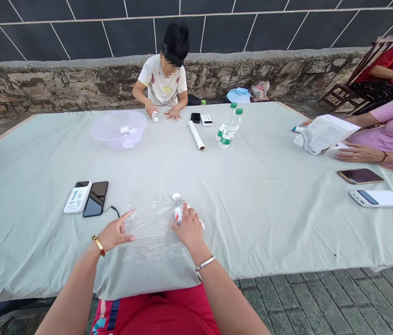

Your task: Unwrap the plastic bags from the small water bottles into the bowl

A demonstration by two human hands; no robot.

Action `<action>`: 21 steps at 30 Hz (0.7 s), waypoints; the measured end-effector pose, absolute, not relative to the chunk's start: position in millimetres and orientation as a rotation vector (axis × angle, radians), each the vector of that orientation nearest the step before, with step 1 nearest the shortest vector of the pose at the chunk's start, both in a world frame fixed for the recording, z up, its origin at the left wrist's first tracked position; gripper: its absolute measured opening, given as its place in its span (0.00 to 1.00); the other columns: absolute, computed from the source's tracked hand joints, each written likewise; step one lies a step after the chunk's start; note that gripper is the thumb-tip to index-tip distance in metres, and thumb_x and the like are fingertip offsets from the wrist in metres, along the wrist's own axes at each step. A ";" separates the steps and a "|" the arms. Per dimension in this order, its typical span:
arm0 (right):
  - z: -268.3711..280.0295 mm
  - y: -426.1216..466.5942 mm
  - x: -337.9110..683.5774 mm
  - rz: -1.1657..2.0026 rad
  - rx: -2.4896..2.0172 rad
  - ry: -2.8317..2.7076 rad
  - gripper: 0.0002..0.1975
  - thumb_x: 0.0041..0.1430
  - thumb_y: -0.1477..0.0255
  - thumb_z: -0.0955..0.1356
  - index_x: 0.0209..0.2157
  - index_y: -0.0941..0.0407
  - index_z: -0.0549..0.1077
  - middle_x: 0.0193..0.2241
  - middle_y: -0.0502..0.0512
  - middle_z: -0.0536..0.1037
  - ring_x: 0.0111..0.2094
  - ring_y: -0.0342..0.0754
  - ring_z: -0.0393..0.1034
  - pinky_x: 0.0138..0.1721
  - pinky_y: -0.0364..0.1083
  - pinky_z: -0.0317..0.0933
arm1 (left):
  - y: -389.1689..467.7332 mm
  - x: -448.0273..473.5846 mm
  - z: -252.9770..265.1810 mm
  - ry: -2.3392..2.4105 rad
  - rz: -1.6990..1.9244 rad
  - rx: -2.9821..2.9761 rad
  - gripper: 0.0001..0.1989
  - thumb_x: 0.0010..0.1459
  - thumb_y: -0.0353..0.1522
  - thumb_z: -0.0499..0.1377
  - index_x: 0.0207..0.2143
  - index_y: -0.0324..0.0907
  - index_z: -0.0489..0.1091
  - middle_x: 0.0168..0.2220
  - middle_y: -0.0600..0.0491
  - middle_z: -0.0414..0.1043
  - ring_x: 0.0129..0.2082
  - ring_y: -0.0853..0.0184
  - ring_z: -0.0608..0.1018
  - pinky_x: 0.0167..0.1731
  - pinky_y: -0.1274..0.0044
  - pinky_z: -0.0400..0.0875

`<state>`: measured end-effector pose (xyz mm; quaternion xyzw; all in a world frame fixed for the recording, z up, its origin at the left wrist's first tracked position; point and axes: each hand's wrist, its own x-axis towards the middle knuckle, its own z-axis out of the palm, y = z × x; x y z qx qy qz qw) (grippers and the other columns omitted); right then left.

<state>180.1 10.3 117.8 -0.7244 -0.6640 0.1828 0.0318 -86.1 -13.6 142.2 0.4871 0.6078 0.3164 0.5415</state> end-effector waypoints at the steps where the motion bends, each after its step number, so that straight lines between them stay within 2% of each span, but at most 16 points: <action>1: 116.7 10.6 180.4 0.559 -2.231 -2.049 0.42 0.52 0.61 0.68 0.64 0.57 0.48 0.52 0.64 0.67 0.50 0.57 0.63 0.45 0.48 0.60 | -14.6 -86.5 140.1 1.436 0.718 1.168 0.38 0.29 0.33 0.72 0.49 0.46 0.71 0.14 0.65 0.54 0.16 0.70 0.61 0.21 0.78 0.57; 4: 115.6 11.4 180.8 0.559 -2.236 -2.042 0.40 0.54 0.64 0.67 0.64 0.57 0.48 0.50 0.64 0.68 0.49 0.56 0.64 0.45 0.47 0.60 | -16.8 -88.3 126.4 1.489 0.639 1.201 0.33 0.26 0.32 0.72 0.42 0.47 0.75 0.19 0.59 0.66 0.23 0.63 0.70 0.25 0.77 0.61; 6: 116.1 11.7 180.1 0.569 -2.237 -2.027 0.39 0.55 0.64 0.66 0.64 0.57 0.48 0.50 0.63 0.68 0.49 0.55 0.65 0.45 0.47 0.59 | -18.0 -89.4 115.5 1.548 0.613 1.211 0.30 0.22 0.29 0.72 0.36 0.48 0.76 0.22 0.56 0.70 0.24 0.60 0.72 0.27 0.75 0.63; 9: 117.8 12.5 177.4 0.603 -2.229 -2.001 0.38 0.55 0.64 0.65 0.64 0.57 0.47 0.51 0.63 0.68 0.50 0.55 0.65 0.45 0.47 0.59 | -19.5 -89.9 106.7 1.586 0.597 1.215 0.21 0.20 0.24 0.70 0.23 0.48 0.74 0.18 0.57 0.67 0.21 0.61 0.70 0.27 0.74 0.63; 11: 119.2 13.7 175.7 0.629 -2.221 -1.976 0.38 0.55 0.65 0.65 0.64 0.57 0.48 0.51 0.63 0.68 0.50 0.56 0.65 0.46 0.48 0.59 | -20.6 -89.3 110.2 1.582 0.586 1.239 0.14 0.24 0.24 0.69 0.14 0.48 0.69 0.14 0.58 0.63 0.18 0.63 0.68 0.27 0.74 0.63; 13: 120.2 15.3 175.6 0.666 -2.207 -1.936 0.37 0.56 0.65 0.64 0.64 0.58 0.48 0.51 0.64 0.68 0.51 0.57 0.65 0.46 0.49 0.59 | -21.8 -88.3 122.2 1.571 0.575 1.271 0.15 0.30 0.26 0.68 0.09 0.46 0.63 0.13 0.57 0.60 0.17 0.66 0.65 0.26 0.75 0.61; 15: 120.1 16.6 177.7 0.741 -2.180 -1.850 0.37 0.55 0.66 0.65 0.64 0.57 0.49 0.51 0.64 0.68 0.50 0.57 0.66 0.46 0.50 0.59 | -23.4 -88.1 140.4 1.472 0.542 1.325 0.13 0.36 0.30 0.67 0.10 0.45 0.66 0.18 0.55 0.63 0.18 0.68 0.64 0.25 0.76 0.60; 17: 118.5 17.8 181.2 0.933 -2.089 -1.679 0.39 0.51 0.68 0.67 0.64 0.56 0.51 0.50 0.63 0.70 0.49 0.56 0.68 0.45 0.49 0.60 | -25.2 -90.6 160.1 1.263 0.499 1.370 0.09 0.44 0.35 0.65 0.16 0.43 0.72 0.23 0.53 0.66 0.21 0.68 0.65 0.25 0.76 0.59; 19: 115.6 20.0 184.4 1.190 -1.892 -1.426 0.42 0.47 0.70 0.69 0.63 0.56 0.51 0.49 0.61 0.71 0.46 0.53 0.69 0.44 0.48 0.62 | -26.9 -96.9 175.9 1.059 0.495 1.368 0.13 0.49 0.40 0.62 0.20 0.42 0.74 0.25 0.51 0.66 0.23 0.67 0.65 0.26 0.76 0.60; 21: 112.7 25.7 185.4 1.355 -1.606 -1.202 0.46 0.42 0.70 0.71 0.63 0.54 0.51 0.50 0.58 0.70 0.46 0.50 0.70 0.45 0.47 0.63 | -28.5 -106.8 185.0 0.978 0.544 1.340 0.17 0.51 0.44 0.60 0.20 0.40 0.73 0.24 0.51 0.64 0.24 0.68 0.65 0.27 0.76 0.60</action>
